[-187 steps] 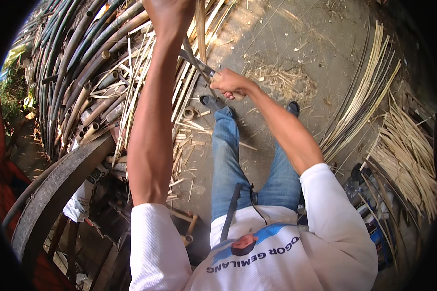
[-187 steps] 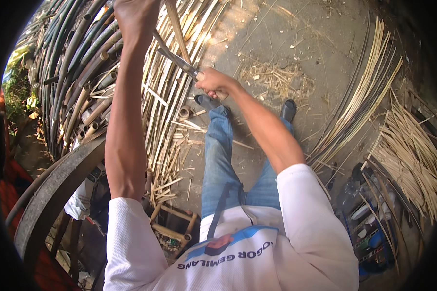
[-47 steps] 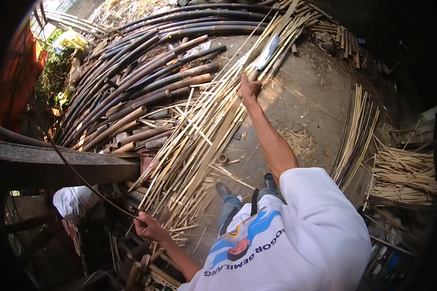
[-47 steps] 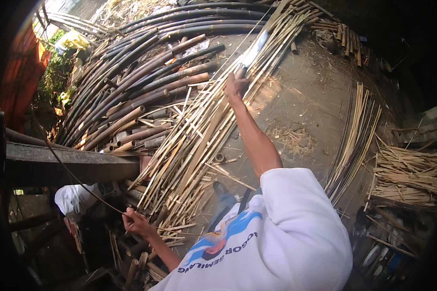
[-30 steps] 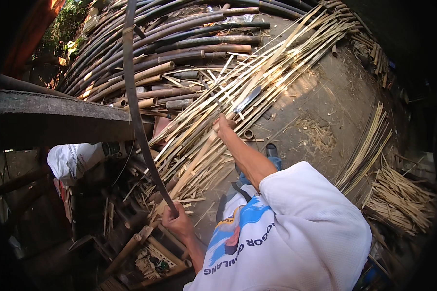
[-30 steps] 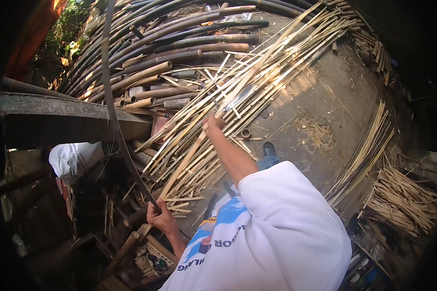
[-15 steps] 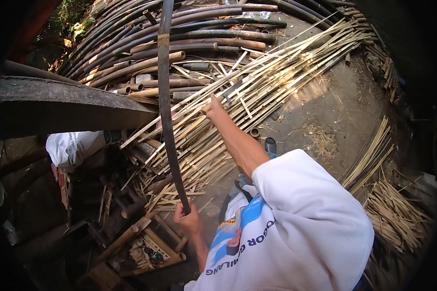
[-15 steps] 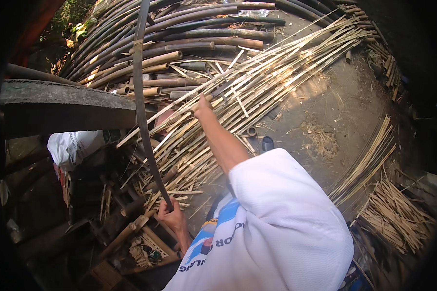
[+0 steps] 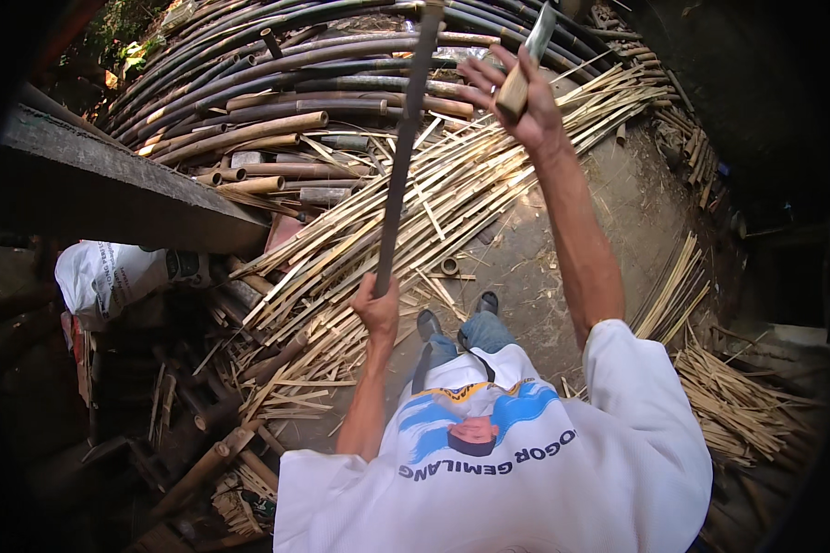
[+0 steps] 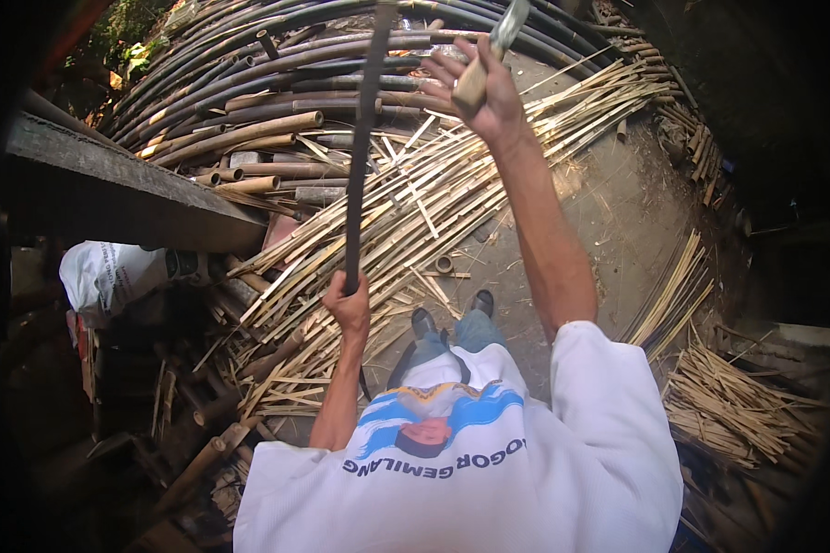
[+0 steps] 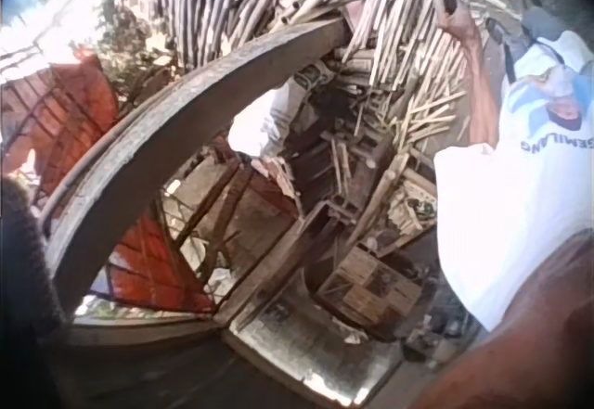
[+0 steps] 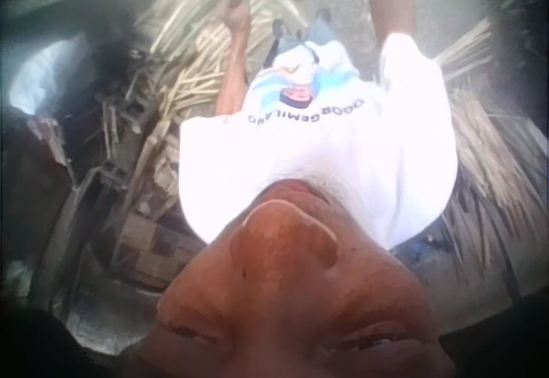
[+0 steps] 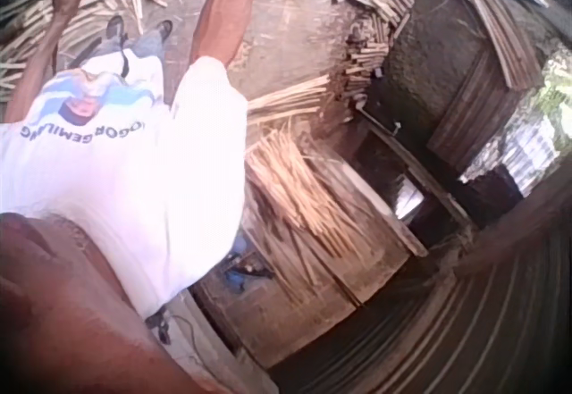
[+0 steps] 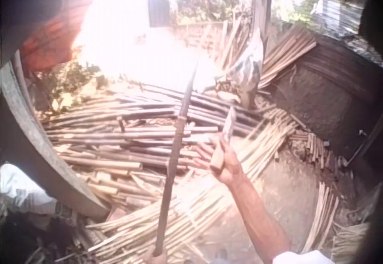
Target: The person uses a machete to split long bamboo poles into thin strips. They repeatedly position the pole, strike it with the blade, and separate the resulting strips, stacking them on the floor.
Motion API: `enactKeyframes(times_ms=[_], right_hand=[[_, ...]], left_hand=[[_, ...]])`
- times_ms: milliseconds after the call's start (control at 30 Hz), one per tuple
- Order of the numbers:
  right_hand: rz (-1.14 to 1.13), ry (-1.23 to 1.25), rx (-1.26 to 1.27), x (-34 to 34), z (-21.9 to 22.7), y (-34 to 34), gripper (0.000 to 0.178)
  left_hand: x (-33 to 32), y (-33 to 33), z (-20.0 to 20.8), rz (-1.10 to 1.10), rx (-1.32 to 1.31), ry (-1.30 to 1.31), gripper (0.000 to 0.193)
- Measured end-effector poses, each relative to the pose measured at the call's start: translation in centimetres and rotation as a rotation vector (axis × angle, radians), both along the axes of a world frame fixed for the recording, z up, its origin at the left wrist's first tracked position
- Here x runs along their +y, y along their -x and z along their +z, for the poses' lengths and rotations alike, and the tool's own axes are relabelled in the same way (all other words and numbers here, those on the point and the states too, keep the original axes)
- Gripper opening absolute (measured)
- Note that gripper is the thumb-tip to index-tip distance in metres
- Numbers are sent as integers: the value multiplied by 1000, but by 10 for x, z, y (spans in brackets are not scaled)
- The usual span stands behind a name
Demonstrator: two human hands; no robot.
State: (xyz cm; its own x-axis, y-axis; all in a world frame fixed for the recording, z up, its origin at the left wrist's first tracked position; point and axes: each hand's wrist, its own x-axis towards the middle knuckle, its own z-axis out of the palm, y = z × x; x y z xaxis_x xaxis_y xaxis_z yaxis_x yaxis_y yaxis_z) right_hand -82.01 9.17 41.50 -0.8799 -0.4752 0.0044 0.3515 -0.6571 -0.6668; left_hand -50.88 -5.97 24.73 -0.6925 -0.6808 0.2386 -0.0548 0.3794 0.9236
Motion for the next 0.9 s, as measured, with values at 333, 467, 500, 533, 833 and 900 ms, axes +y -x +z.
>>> enactKeyframes(times_ms=[333, 467, 500, 533, 833, 900], right_hand=[[-912, -359, 77, 40, 115, 21, 30], [-860, -258, 139, 154, 108, 55, 32], [-967, -324, 179, 174, 114, 59, 30], [-1056, -341, 103, 208, 130, 57, 29], [-1211, -352, 256, 459, 193, 59, 29], [-1258, -414, 298, 530, 215, 56, 35]], left_hand=[[130, 97, -13, -437, -102, 123, 67], [159, 82, -19, -539, -287, 26, 91], [160, 74, -31, -518, -348, 1, 89], [160, 63, -41, -609, -450, -138, 78], [109, -139, -182, -318, -955, -661, 30], [116, -149, -180, -218, -1010, -699, 26]])
